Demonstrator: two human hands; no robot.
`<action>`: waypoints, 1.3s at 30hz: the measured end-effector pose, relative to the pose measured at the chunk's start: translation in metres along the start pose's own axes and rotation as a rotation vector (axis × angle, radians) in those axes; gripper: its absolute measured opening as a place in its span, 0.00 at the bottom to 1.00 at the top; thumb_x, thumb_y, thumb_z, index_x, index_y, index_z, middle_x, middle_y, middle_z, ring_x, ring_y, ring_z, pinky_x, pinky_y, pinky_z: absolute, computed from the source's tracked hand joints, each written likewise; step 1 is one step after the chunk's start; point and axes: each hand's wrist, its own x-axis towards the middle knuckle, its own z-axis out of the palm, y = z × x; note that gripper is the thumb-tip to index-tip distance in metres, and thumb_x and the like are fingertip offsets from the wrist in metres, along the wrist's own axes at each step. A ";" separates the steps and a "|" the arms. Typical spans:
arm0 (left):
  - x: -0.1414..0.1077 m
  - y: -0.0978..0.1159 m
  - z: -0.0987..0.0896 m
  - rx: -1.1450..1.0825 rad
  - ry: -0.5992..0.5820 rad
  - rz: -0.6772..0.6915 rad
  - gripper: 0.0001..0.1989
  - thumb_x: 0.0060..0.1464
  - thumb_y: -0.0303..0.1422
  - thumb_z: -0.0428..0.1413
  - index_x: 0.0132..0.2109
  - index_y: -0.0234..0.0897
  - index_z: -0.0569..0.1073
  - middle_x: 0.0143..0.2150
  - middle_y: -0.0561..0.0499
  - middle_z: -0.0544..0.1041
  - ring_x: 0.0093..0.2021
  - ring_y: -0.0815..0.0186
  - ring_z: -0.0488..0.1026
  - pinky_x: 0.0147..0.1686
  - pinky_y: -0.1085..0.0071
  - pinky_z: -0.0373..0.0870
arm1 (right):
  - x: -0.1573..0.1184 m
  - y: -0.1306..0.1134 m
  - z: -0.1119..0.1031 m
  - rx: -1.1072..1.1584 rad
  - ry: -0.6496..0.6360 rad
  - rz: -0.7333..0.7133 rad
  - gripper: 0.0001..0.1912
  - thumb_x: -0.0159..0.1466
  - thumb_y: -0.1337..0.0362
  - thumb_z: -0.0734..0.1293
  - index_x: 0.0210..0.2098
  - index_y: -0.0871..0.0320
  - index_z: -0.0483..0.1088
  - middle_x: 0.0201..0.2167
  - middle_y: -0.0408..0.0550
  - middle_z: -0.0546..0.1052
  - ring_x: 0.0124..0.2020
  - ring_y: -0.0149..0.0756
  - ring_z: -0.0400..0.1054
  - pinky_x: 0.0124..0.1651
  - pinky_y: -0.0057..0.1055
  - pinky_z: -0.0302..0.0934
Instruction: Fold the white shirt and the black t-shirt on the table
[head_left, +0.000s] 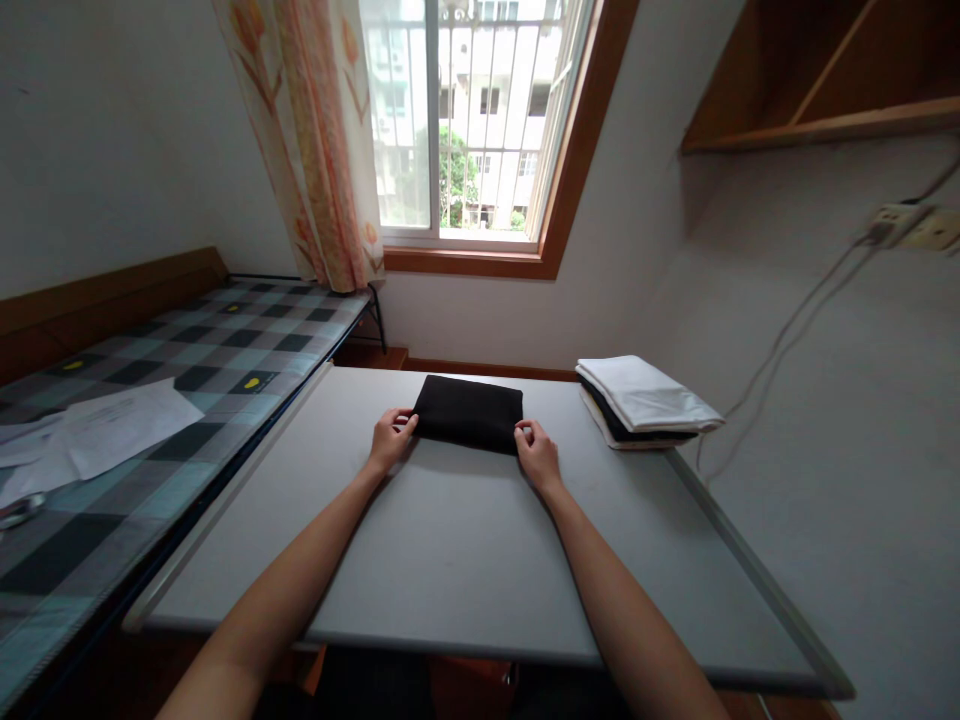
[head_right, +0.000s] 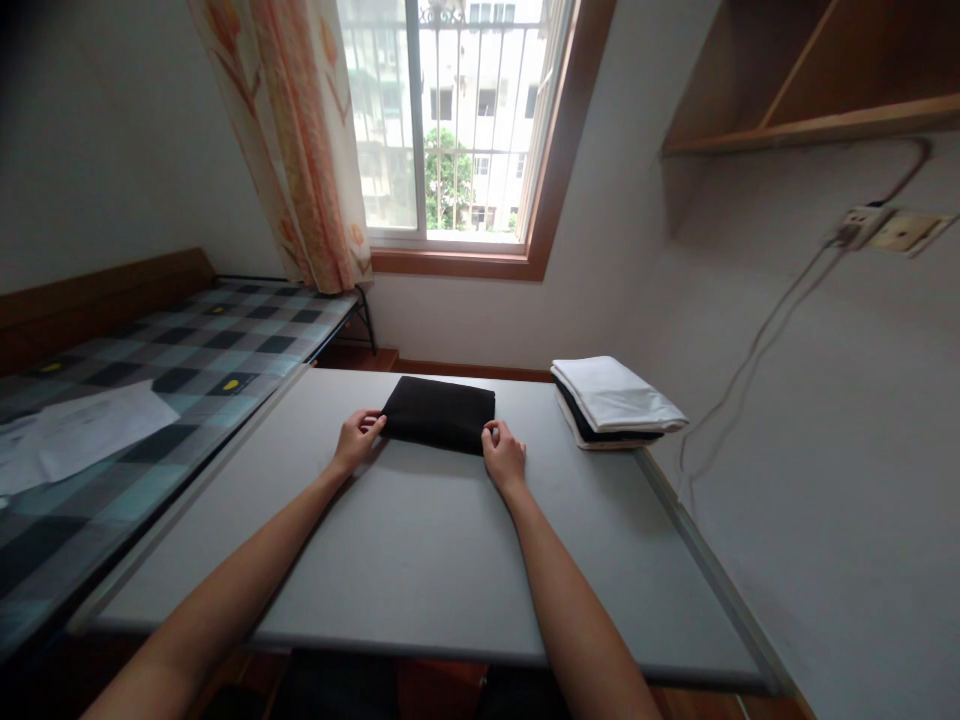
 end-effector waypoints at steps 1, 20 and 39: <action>0.000 0.000 0.000 0.006 0.002 0.001 0.18 0.49 0.45 0.58 0.37 0.34 0.76 0.37 0.44 0.78 0.33 0.62 0.76 0.30 0.69 0.71 | 0.000 0.000 0.000 0.000 0.000 -0.001 0.15 0.61 0.54 0.57 0.36 0.53 0.70 0.19 0.38 0.66 0.26 0.36 0.64 0.37 0.31 0.54; -0.001 0.003 -0.001 0.022 0.030 -0.073 0.15 0.47 0.44 0.56 0.32 0.36 0.73 0.26 0.51 0.74 0.26 0.65 0.72 0.26 0.71 0.67 | 0.000 -0.002 -0.001 0.001 -0.007 0.008 0.15 0.60 0.55 0.56 0.37 0.53 0.70 0.19 0.38 0.67 0.25 0.36 0.64 0.37 0.32 0.54; -0.001 0.001 -0.001 0.111 0.055 -0.016 0.10 0.49 0.38 0.54 0.34 0.36 0.72 0.32 0.49 0.75 0.28 0.65 0.71 0.30 0.69 0.70 | 0.000 -0.002 -0.002 -0.008 -0.020 0.003 0.15 0.59 0.55 0.56 0.38 0.53 0.70 0.19 0.38 0.68 0.26 0.37 0.65 0.39 0.33 0.54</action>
